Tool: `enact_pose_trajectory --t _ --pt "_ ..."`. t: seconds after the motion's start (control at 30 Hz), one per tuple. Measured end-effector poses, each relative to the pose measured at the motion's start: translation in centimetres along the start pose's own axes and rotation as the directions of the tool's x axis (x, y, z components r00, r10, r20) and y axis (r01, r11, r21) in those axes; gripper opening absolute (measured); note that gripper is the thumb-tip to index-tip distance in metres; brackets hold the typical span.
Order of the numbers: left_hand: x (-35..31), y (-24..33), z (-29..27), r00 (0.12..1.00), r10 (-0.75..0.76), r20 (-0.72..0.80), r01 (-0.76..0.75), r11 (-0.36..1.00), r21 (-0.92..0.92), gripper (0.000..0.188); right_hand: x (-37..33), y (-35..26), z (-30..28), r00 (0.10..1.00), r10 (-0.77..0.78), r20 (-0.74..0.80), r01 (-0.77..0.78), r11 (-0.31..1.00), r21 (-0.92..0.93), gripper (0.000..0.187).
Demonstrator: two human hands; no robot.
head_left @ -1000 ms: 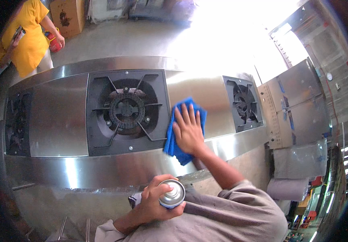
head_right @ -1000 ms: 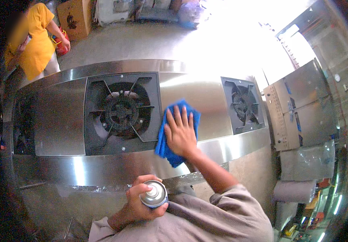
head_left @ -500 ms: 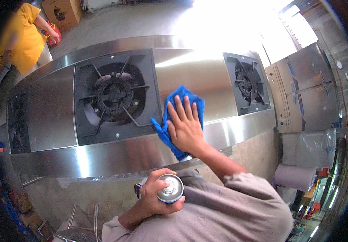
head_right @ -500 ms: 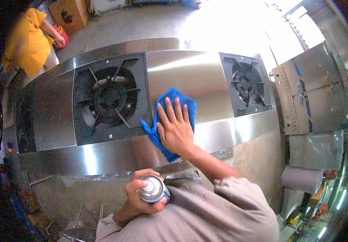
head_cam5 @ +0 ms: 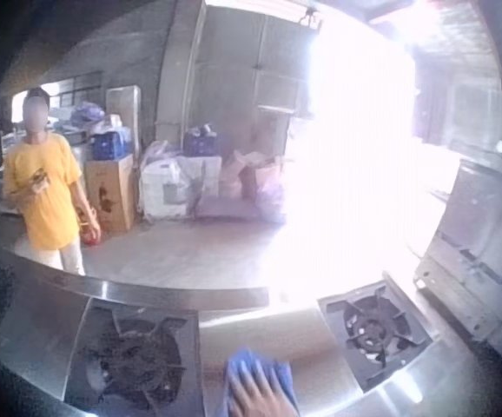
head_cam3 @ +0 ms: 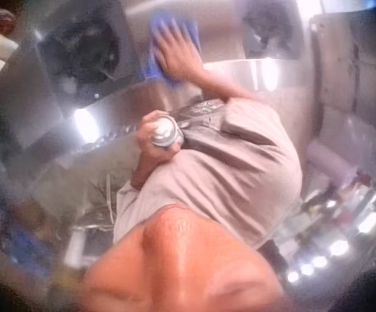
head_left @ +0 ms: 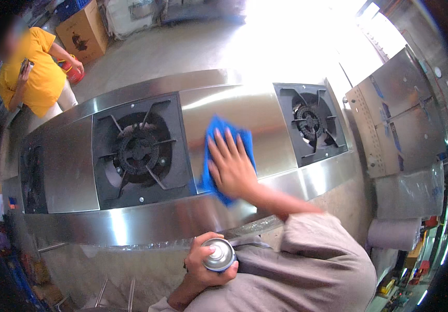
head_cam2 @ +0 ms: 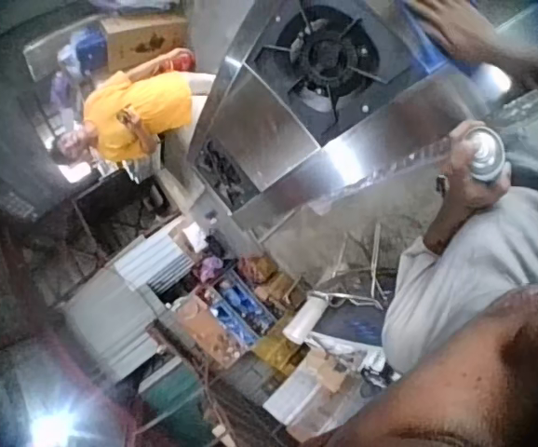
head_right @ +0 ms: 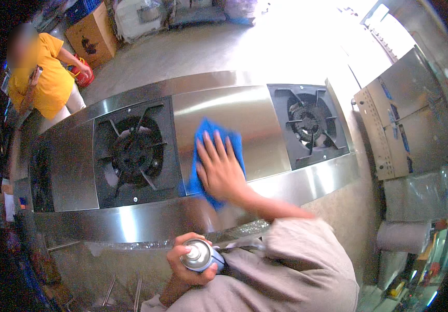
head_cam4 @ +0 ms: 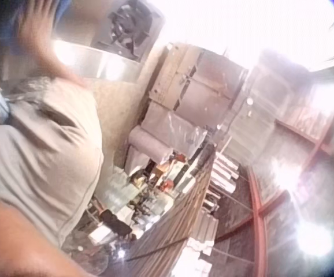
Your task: The person sprays a cleaning agent onto a stainless steel commercial stove and wipes the surface with a blue cloth. They repeatedly spray and wipe different sections of the stove top and front panel, moving around the appliance to reach various areas.
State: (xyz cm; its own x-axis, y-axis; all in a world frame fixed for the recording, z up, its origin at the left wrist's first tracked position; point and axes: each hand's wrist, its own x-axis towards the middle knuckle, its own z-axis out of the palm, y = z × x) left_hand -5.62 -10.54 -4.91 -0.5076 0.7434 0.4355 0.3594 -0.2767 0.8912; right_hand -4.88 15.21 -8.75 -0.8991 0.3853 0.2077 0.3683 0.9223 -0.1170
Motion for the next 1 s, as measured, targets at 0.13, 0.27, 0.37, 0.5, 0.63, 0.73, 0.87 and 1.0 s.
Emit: enact_pose_trajectory --t 0.13,0.27,0.37,0.5,0.63,0.73,0.87,1.0 --pt "0.9 -0.2 1.9 1.000 0.021 0.000 -0.021 1.000 0.010 0.076 -1.5 1.3 -1.1 0.997 0.039 0.068 -0.041 0.999 0.026 0.066" --pt "1.3 -0.8 3.5 1.000 0.016 -0.023 -0.016 1.000 0.005 0.076 12.5 11.1 2.5 0.971 0.188 -0.152 -0.191 0.981 -0.010 0.065" --pt "1.8 -0.9 4.4 0.998 0.046 -0.040 -0.044 0.998 0.033 0.076 17.0 16.3 1.8 0.951 0.269 -0.154 -0.276 0.961 -0.027 0.065" --pt "2.4 -0.8 5.9 0.998 0.036 -0.060 -0.039 0.998 -0.058 0.077 6.2 14.1 0.8 0.984 0.118 -0.137 -0.128 0.989 -0.069 0.068" --pt "3.8 0.0 7.0 0.992 0.060 0.107 -0.059 0.998 -0.013 0.078 -5.2 11.7 -2.1 0.985 0.172 0.012 -0.172 0.985 0.005 0.071" --pt "4.9 0.5 7.4 0.990 0.067 0.127 -0.065 0.998 -0.022 0.079 1.9 16.3 -1.0 0.968 0.240 -0.067 -0.244 0.969 -0.049 0.071" --pt "4.4 0.9 7.8 0.994 0.055 0.095 -0.054 0.998 -0.008 0.078 14.6 24.9 0.5 0.917 0.370 -0.149 -0.379 0.925 -0.035 0.072" --pt "4.6 1.1 7.5 0.996 0.053 0.070 -0.050 0.998 -0.046 0.079 7.8 20.5 0.9 0.943 0.271 -0.196 -0.284 0.958 -0.042 0.073"
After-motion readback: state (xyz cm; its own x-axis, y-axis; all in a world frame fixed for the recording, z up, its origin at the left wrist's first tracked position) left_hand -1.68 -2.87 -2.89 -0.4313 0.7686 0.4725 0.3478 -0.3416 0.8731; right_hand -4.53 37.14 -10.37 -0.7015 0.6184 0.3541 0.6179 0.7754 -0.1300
